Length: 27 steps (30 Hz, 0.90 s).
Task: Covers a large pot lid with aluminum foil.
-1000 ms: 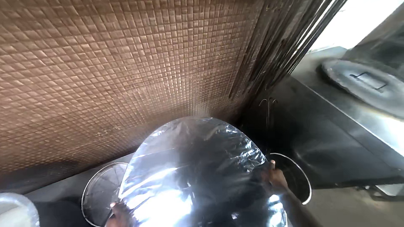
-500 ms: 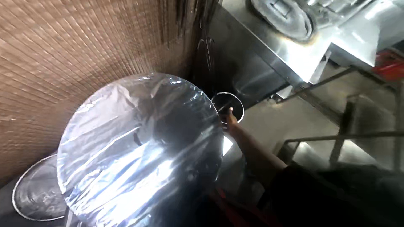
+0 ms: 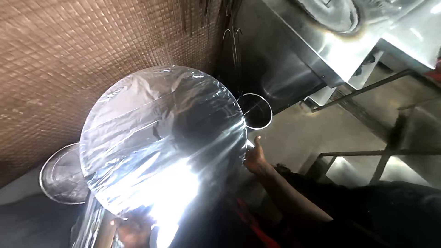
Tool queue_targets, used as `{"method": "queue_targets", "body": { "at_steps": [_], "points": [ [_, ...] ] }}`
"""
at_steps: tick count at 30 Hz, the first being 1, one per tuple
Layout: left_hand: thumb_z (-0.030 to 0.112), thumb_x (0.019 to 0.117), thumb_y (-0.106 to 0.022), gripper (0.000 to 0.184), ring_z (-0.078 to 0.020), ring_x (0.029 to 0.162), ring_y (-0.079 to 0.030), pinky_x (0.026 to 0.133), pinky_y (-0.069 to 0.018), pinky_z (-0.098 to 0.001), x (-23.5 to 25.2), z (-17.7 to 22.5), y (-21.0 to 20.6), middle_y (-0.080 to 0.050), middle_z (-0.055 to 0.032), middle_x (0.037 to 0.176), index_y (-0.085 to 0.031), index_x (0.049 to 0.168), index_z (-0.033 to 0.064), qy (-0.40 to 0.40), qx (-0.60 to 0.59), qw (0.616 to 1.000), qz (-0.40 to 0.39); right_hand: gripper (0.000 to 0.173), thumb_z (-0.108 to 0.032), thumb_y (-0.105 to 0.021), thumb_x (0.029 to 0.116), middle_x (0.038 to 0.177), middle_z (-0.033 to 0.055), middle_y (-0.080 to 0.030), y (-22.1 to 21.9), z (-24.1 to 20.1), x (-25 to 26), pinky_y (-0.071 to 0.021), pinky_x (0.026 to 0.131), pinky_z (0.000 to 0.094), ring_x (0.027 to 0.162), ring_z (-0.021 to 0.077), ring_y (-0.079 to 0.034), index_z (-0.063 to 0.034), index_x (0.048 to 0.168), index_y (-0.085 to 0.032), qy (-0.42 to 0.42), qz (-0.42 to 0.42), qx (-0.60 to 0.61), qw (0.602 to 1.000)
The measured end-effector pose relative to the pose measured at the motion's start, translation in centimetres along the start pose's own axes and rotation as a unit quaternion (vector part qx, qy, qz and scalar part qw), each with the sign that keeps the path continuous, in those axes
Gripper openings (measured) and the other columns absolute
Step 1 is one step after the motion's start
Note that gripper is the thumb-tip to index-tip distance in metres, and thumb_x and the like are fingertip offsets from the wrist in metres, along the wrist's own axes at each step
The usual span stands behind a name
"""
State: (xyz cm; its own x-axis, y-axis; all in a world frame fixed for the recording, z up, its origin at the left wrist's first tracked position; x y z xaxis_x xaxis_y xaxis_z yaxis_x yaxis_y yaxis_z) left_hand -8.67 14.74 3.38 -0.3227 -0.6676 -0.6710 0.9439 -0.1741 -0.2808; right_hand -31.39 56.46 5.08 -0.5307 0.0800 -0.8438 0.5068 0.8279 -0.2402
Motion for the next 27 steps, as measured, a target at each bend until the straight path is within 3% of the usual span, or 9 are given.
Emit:
{"method": "queue_targets", "body": {
  "at_steps": [2,4,7,9,11,13,16,20,27],
  "points": [
    [0.063,0.1054,-0.008,0.063,-0.0127,0.063,-0.067,0.060,-0.0613,-0.0390,0.3,0.0,0.5,-0.063,0.0054,0.066,-0.054,0.092,0.0215,0.000,-0.014,0.999,-0.052,0.089,-0.083,-0.011,0.0935,0.098,0.0061,-0.069,0.7,0.6,0.5,-0.0575,0.078,0.0432,0.089,0.0190,-0.068,-0.0141,0.126,-0.058,0.005,-0.032,-0.020,0.999],
    [0.058,0.1077,-0.012,0.058,-0.0131,0.069,-0.067,0.064,-0.0612,-0.0382,0.3,0.4,0.7,-0.064,0.0032,0.074,-0.055,0.102,0.0192,0.002,-0.008,0.998,-0.070,0.084,-0.079,-0.014,0.0966,0.112,0.0065,-0.068,1.5,1.0,0.6,-0.0559,0.087,0.0462,0.102,0.0210,-0.066,-0.0162,0.136,-0.054,0.001,-0.049,-0.064,0.997],
    [0.043,0.1100,-0.031,0.036,-0.0099,0.072,-0.066,0.063,-0.0583,-0.0300,-1.0,0.1,1.8,-0.067,0.0011,0.085,-0.056,0.112,0.0172,0.028,0.114,0.993,-0.023,0.059,-0.058,-0.047,0.1026,0.131,0.0092,-0.061,2.4,2.1,-1.2,-0.0533,0.094,0.0491,0.115,0.0255,-0.062,-0.0152,0.143,-0.050,-0.018,-0.020,-0.119,0.993],
    [0.030,0.1087,-0.047,0.032,-0.0150,0.087,-0.064,0.072,-0.0545,-0.0337,-2.5,-0.5,3.2,-0.065,-0.0075,0.108,-0.051,0.134,0.0098,0.040,0.210,0.977,0.012,0.041,-0.038,-0.055,0.1043,0.122,0.0092,-0.064,3.0,3.3,-2.5,-0.0569,0.087,0.0453,0.105,0.0240,-0.066,-0.0133,0.137,-0.052,-0.021,-0.036,-0.141,0.989],
    [0.014,0.1037,-0.058,0.045,-0.0203,0.094,-0.063,0.078,-0.0567,-0.0383,-4.3,-1.1,4.1,-0.059,-0.0149,0.117,-0.039,0.143,0.0031,0.025,0.245,0.969,0.015,0.030,-0.018,-0.057,0.1038,0.107,0.0110,-0.068,3.7,4.4,-3.5,-0.0602,0.081,0.0430,0.092,0.0231,-0.069,-0.0082,0.132,-0.053,-0.004,-0.054,-0.137,0.989],
    [0.000,0.0964,-0.063,0.051,-0.0217,0.094,-0.066,0.077,-0.0597,-0.0391,-5.8,-1.5,4.7,-0.060,-0.0173,0.116,-0.039,0.141,-0.0006,-0.003,0.243,0.970,0.010,0.025,-0.002,-0.057,0.1006,0.098,0.0113,-0.069,4.2,5.4,-4.4,-0.0612,0.079,0.0421,0.084,0.0224,-0.070,-0.0036,0.126,-0.056,0.012,-0.064,-0.132,0.989],
    [-0.006,0.0904,-0.068,0.044,-0.0207,0.085,-0.069,0.071,-0.0619,-0.0381,-7.2,-2.0,5.3,-0.064,-0.0146,0.106,-0.050,0.131,-0.0037,-0.011,0.254,0.967,0.006,0.025,0.007,-0.060,0.0962,0.094,0.0124,-0.068,5.3,6.4,-4.4,-0.0606,0.076,0.0414,0.080,0.0227,-0.068,0.0000,0.120,-0.057,0.021,-0.041,-0.140,0.989],
    [-0.012,0.0888,-0.067,0.027,-0.0184,0.071,-0.071,0.060,-0.0618,-0.0343,-7.5,-2.2,5.9,-0.070,-0.0120,0.088,-0.060,0.114,-0.0055,0.002,0.276,0.961,0.017,0.016,0.007,-0.059,0.0970,0.087,0.0117,-0.066,5.4,7.0,-4.1,-0.0616,0.071,0.0395,0.073,0.0214,-0.068,0.0008,0.112,-0.054,0.036,-0.008,-0.153,0.987],
    [-0.007,0.0934,-0.064,0.009,-0.0193,0.070,-0.070,0.064,-0.0621,-0.0352,-7.4,-2.2,5.4,-0.070,-0.0120,0.082,-0.066,0.102,-0.0067,0.024,0.269,0.963,0.006,0.013,0.006,-0.057,0.0974,0.085,0.0118,-0.067,5.8,7.5,-3.8,-0.0617,0.069,0.0368,0.072,0.0204,-0.068,0.0014,0.110,-0.057,0.066,-0.006,-0.160,0.985]
  ]
}}
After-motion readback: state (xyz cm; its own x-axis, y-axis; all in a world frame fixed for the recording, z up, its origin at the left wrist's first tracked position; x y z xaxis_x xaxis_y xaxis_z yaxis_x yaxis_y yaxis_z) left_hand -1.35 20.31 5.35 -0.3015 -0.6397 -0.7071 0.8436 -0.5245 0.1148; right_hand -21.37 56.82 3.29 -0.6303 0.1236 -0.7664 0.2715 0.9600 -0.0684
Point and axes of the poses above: each hand's wrist, its own x-axis towards the middle knuckle, its own y-axis out of the back of the hand, z = x × y, the point moved 7 cm from there along x, towards the middle knuckle
